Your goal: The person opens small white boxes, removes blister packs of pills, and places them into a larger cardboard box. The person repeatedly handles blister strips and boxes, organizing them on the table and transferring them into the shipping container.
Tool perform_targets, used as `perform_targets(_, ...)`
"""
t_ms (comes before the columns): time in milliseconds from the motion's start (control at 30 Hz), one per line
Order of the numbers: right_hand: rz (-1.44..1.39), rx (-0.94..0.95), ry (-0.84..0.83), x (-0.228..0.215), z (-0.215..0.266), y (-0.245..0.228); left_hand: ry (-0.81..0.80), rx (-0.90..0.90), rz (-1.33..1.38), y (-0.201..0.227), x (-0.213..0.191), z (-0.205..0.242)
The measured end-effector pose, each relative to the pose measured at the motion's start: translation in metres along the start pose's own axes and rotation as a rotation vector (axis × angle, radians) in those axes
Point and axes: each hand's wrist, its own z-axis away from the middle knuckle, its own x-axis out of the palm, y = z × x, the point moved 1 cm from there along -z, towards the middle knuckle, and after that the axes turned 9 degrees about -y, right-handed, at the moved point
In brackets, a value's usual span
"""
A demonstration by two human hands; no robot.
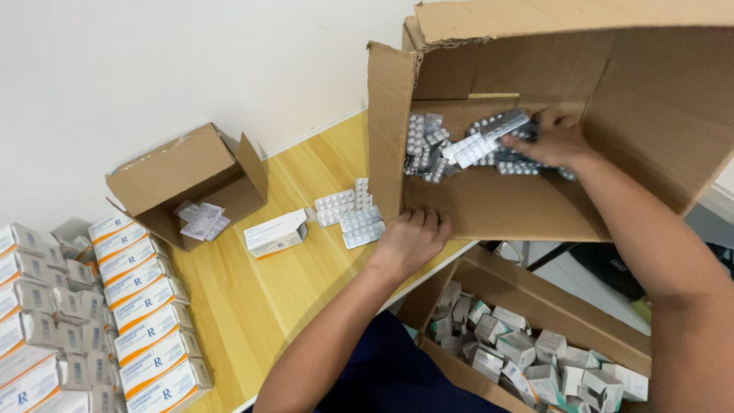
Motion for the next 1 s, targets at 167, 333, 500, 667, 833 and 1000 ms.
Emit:
perform_targets(167,0.25,-0.122,-0.012,0.015,0.032,-0.038,-0.003,0.003,0.02,-0.002,0.006,0.008)
perform_targets(333,0.216,-0.307,0.133,0.019,0.027,-0.045,0.006,-0.006,0.017,-0.007,0.005,0.011)
perform_targets(500,0.047,-0.527,0.055,0.026,0.005,-0.054,-0.014,0.003,0.028,-0.009,0.001,0.008)
perform_targets(667,0.048,-0.565,-0.022,0.033,0.016,-0.092,-0.057,0.005,0.03,-0.013,-0.005,0.012)
perform_targets(833,0.016,-0.627,-0.147,0.04,0.044,-0.141,-0.043,0.016,0.049,-0.014,-0.008,0.014)
perform_targets(1000,-0.059,-0.873,-0.083,0.048,0.046,-0.173,-0.088,0.001,0.071,-0.022,-0.011,0.017)
